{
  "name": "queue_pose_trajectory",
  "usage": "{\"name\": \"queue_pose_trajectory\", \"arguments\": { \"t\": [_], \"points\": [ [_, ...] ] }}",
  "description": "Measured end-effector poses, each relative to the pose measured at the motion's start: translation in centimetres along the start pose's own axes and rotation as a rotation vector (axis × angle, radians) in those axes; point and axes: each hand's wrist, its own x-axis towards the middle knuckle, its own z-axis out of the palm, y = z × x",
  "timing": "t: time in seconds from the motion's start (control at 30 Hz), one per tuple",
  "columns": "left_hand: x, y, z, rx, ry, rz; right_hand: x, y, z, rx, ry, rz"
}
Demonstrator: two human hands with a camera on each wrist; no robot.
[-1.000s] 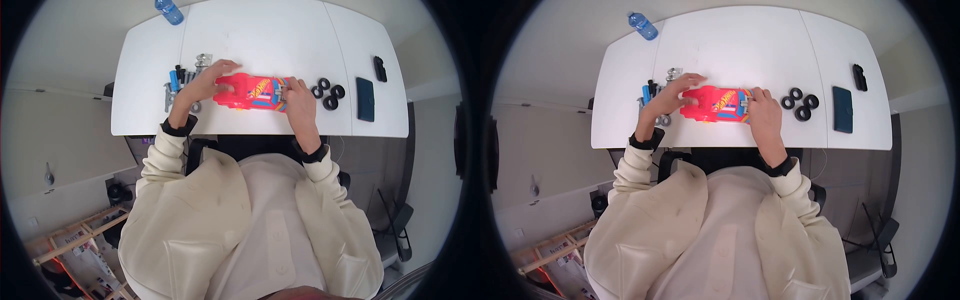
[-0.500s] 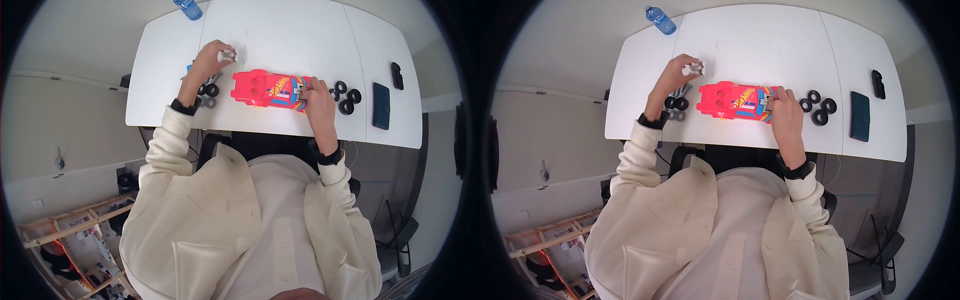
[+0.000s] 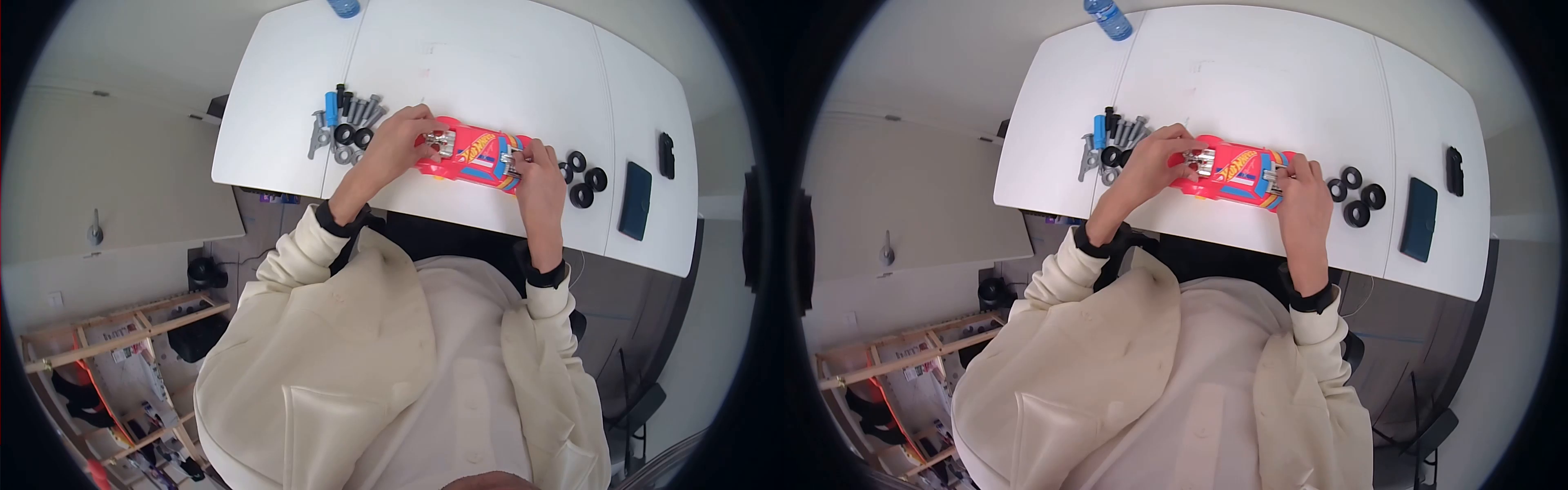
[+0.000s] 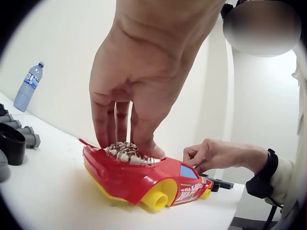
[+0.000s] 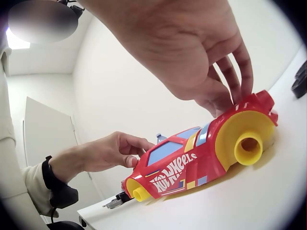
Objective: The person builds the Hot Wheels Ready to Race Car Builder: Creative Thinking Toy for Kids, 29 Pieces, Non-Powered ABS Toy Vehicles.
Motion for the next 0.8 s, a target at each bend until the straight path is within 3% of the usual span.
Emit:
{"name": "queue_pose_trajectory", "arguments": {
  "t": [0.13,0.2,0.27,0.4,0.47,0.57,0.63,0.8],
  "points": [
    [-0.4,-1.4,0.3,-0.057,0.081,0.142,0.1,0.0,-0.5,-0.042,-0.023,-0.05],
    [-0.8,-1.7,-0.4,-0.102,0.077,0.114,0.0,-0.2,-1.2,-0.048,-0.086,-0.043],
    [-0.9,-3.2,-2.2,-0.133,0.171,0.289,-0.1,-0.9,-2.6,0.031,-0.158,0.036],
    [-2.5,-8.4,-8.0,-0.085,0.317,-0.06,-0.6,-0.2,-4.2,0.09,-0.134,0.087],
    [-3.8,-10.5,-10.3,-0.063,0.388,-0.066,-1.0,1.1,-4.9,0.114,-0.108,0.07],
    [-3.7,-11.3,-12.5,0.143,0.366,-0.205,-1.1,2.1,-6.2,0.133,-0.181,0.212],
    [-3.0,-11.3,-12.7,0.228,0.301,-0.428,-1.6,2.6,-6.8,0.061,-0.393,0.42],
    [0.4,-14.3,-12.3,0.359,0.281,-0.41,-3.5,5.0,-5.1,0.052,-0.582,0.335]
  ]
}}
